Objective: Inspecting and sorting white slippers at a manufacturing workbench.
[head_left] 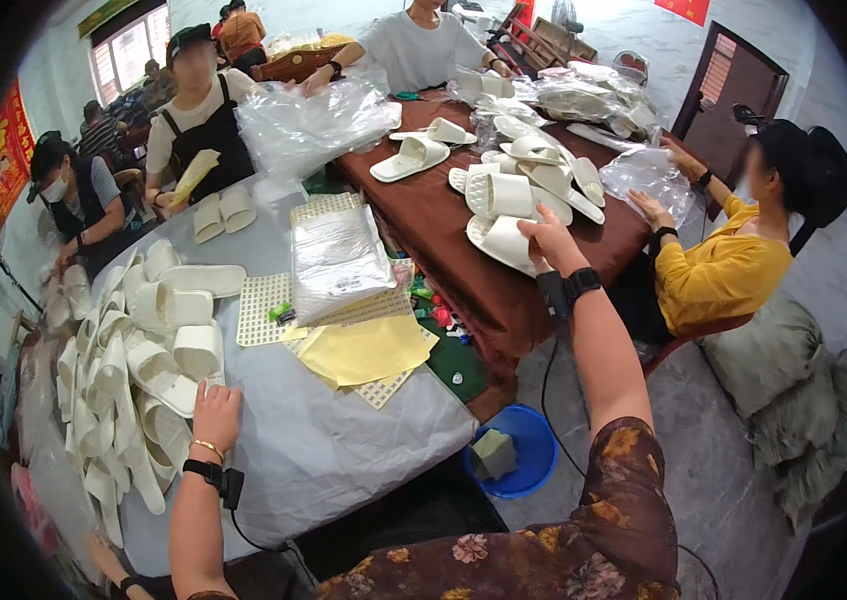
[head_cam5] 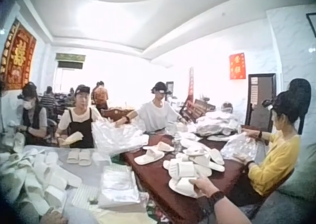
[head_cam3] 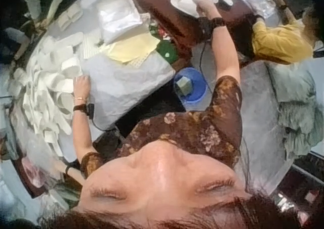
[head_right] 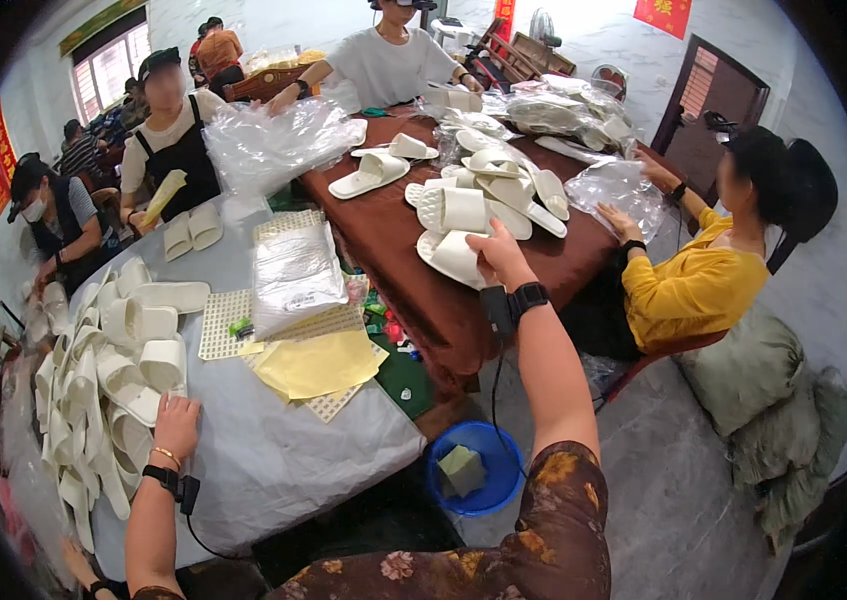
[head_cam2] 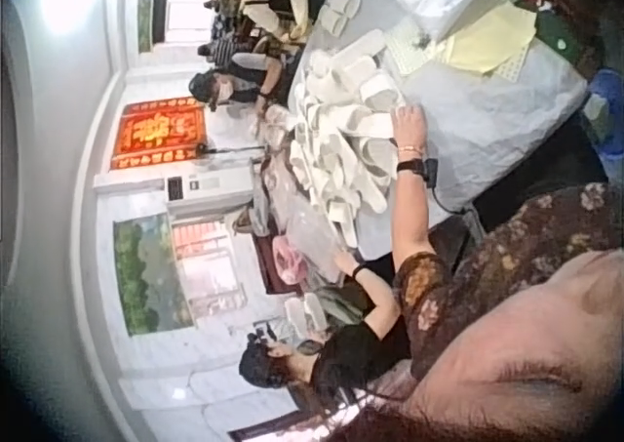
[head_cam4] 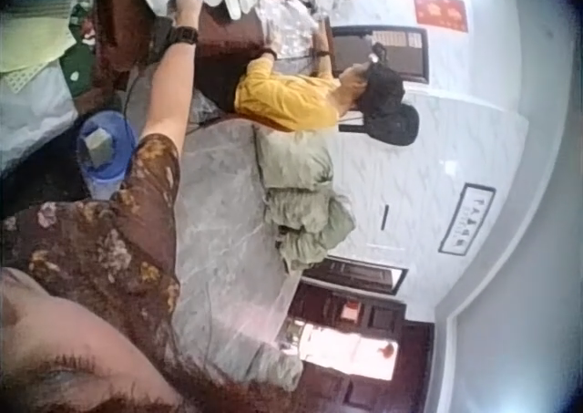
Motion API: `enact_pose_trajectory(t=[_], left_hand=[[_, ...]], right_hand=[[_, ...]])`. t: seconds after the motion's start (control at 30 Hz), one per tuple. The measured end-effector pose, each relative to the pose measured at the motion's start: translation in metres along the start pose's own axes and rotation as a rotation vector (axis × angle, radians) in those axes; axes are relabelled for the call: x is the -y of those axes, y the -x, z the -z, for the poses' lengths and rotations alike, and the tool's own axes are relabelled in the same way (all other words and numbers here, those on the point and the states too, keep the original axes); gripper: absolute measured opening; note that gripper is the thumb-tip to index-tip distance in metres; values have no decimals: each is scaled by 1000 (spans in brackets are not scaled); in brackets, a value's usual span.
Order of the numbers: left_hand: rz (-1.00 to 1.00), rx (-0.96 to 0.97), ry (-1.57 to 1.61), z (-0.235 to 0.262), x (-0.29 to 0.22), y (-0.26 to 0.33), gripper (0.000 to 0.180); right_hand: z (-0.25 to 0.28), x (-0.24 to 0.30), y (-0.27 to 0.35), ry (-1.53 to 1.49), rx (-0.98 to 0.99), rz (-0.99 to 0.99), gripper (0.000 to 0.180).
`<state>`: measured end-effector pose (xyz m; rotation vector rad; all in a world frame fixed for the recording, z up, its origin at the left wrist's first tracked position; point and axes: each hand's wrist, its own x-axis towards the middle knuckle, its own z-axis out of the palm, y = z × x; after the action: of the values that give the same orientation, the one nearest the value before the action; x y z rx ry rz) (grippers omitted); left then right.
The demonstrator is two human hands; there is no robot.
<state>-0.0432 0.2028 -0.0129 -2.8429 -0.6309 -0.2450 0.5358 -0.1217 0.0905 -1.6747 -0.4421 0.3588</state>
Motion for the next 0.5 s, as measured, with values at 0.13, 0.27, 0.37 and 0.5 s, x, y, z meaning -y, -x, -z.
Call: enact_pose_trajectory(t=[0.13,0.27,0.37,0.5], left_hand=[[-25,-79,63,6,-20,-1,23],[29,-44,204,37,-61,11,38],[181,-68,264,66,-81,56,42],[243,-172,550,78,-105,78,45]], right_hand=[[23,-36,-52,-308,3,-51,42],[70,-43,-68,-370,158,-254,33],[2,0,-17,-602,291,-228,35],[-43,39,78,-609,447,-143,38]])
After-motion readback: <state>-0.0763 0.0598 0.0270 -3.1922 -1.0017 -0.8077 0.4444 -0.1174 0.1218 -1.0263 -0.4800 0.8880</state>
